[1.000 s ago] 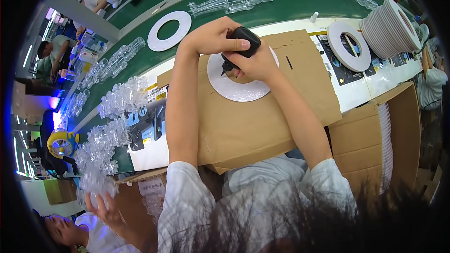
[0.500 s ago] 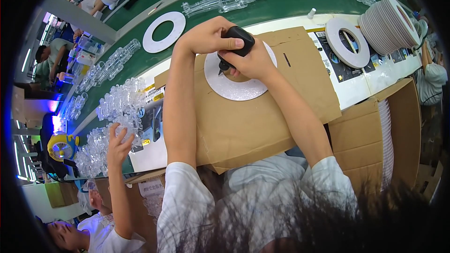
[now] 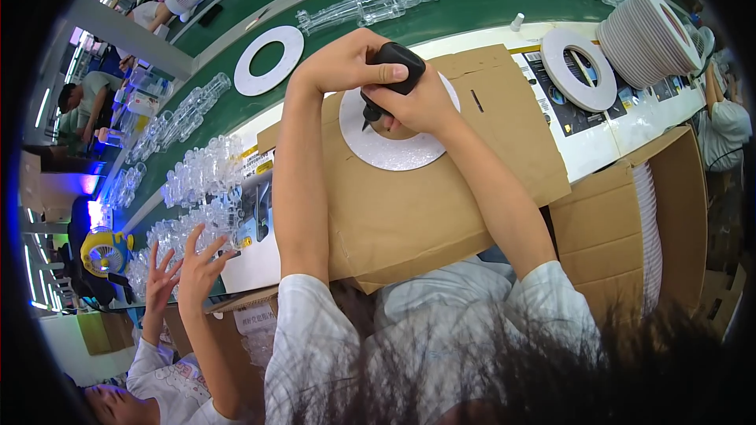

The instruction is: Applying glue to circular light fixture components on an assembly line.

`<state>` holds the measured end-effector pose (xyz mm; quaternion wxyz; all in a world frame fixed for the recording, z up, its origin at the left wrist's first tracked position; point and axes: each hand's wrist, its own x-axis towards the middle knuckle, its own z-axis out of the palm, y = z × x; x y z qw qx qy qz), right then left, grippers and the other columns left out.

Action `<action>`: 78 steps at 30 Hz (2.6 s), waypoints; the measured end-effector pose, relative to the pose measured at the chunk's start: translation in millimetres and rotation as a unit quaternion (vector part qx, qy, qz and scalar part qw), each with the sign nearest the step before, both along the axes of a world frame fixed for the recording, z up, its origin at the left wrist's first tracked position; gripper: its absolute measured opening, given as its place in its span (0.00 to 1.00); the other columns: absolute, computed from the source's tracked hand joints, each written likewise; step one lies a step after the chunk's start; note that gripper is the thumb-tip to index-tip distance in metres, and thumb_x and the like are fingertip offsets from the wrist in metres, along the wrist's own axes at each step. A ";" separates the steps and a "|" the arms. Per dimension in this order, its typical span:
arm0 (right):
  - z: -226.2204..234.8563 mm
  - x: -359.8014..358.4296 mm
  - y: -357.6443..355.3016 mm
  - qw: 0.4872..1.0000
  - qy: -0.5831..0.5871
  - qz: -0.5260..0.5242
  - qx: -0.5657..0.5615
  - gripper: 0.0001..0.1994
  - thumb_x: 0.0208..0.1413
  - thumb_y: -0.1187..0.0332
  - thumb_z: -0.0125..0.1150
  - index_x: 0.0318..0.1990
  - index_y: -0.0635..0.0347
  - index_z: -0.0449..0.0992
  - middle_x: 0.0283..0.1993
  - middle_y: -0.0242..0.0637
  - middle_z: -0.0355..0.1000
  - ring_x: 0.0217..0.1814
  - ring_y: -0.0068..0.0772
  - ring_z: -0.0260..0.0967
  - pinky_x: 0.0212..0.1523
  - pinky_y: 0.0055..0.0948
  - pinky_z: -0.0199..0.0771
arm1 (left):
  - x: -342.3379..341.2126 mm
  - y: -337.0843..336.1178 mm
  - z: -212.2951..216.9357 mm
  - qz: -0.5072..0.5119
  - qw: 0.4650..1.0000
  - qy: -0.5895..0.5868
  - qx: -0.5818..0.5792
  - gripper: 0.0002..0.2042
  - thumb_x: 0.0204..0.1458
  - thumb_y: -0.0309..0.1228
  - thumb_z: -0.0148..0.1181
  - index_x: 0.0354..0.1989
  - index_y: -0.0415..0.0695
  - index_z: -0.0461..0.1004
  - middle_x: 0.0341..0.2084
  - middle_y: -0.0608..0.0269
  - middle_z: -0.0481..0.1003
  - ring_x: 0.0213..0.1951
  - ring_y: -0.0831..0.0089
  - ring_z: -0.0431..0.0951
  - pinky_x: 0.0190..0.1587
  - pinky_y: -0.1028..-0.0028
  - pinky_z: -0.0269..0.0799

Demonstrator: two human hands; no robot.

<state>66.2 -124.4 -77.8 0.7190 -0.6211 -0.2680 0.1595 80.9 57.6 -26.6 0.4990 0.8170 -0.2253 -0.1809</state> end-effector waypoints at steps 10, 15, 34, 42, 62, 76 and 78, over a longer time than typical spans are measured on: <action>9.1 6.3 -17.0 0.991 0.038 0.126 -0.035 0.16 0.51 0.71 0.67 0.47 0.60 0.73 0.25 0.32 0.72 0.15 0.19 0.67 0.10 0.21 0.63 | -15.2 -8.4 9.4 -0.006 0.999 -0.046 0.010 0.19 0.53 0.34 0.66 0.52 0.39 0.79 0.30 0.63 0.80 0.30 0.79 0.72 0.37 0.75 0.73; 10.3 5.4 -15.7 0.992 0.027 0.115 -0.038 0.16 0.50 0.72 0.67 0.47 0.61 0.73 0.26 0.33 0.73 0.15 0.19 0.67 0.11 0.20 0.64 | -15.1 -6.0 10.5 -0.005 1.000 -0.029 0.003 0.20 0.51 0.31 0.67 0.53 0.38 0.78 0.32 0.62 0.80 0.33 0.80 0.73 0.40 0.75 0.74; 8.4 4.9 -12.6 0.995 0.021 0.096 -0.014 0.17 0.50 0.71 0.69 0.47 0.59 0.73 0.27 0.31 0.73 0.15 0.19 0.66 0.12 0.21 0.63 | -14.3 -3.9 12.8 -0.009 0.999 -0.030 0.028 0.20 0.50 0.29 0.66 0.52 0.36 0.77 0.36 0.61 0.81 0.37 0.79 0.76 0.44 0.74 0.75; 15.4 11.5 -17.9 0.996 0.050 0.063 -0.048 0.14 0.52 0.67 0.70 0.44 0.58 0.74 0.26 0.29 0.72 0.13 0.17 0.62 0.10 0.20 0.59 | -6.9 -21.4 30.5 0.005 0.996 -0.028 0.084 0.20 0.54 0.37 0.65 0.54 0.39 0.77 0.42 0.59 0.81 0.43 0.72 0.78 0.49 0.72 0.74; 0.6 -27.0 -18.3 0.999 0.030 0.021 -0.026 0.06 0.56 0.71 0.63 0.37 0.61 0.73 0.24 0.29 0.70 0.14 0.15 0.63 0.10 0.19 0.60 | -11.3 -23.5 16.6 -0.065 0.990 -0.012 0.124 0.19 0.49 0.44 0.70 0.42 0.41 0.82 0.25 0.63 0.80 0.27 0.72 0.75 0.32 0.72 0.70; -5.2 -30.7 -12.8 0.999 0.035 0.018 -0.034 0.08 0.56 0.72 0.63 0.41 0.61 0.73 0.26 0.29 0.72 0.15 0.15 0.64 0.10 0.19 0.61 | -13.8 -17.6 18.0 -0.081 0.987 -0.015 0.135 0.16 0.49 0.40 0.70 0.40 0.41 0.82 0.24 0.63 0.80 0.25 0.73 0.75 0.30 0.72 0.70; -5.2 -31.7 -10.6 0.999 0.030 0.020 -0.026 0.08 0.56 0.72 0.63 0.42 0.61 0.73 0.26 0.29 0.72 0.15 0.15 0.64 0.10 0.19 0.61 | -16.6 -14.6 18.3 -0.076 0.988 -0.014 0.134 0.16 0.49 0.39 0.70 0.40 0.41 0.82 0.24 0.64 0.80 0.25 0.73 0.75 0.30 0.72 0.70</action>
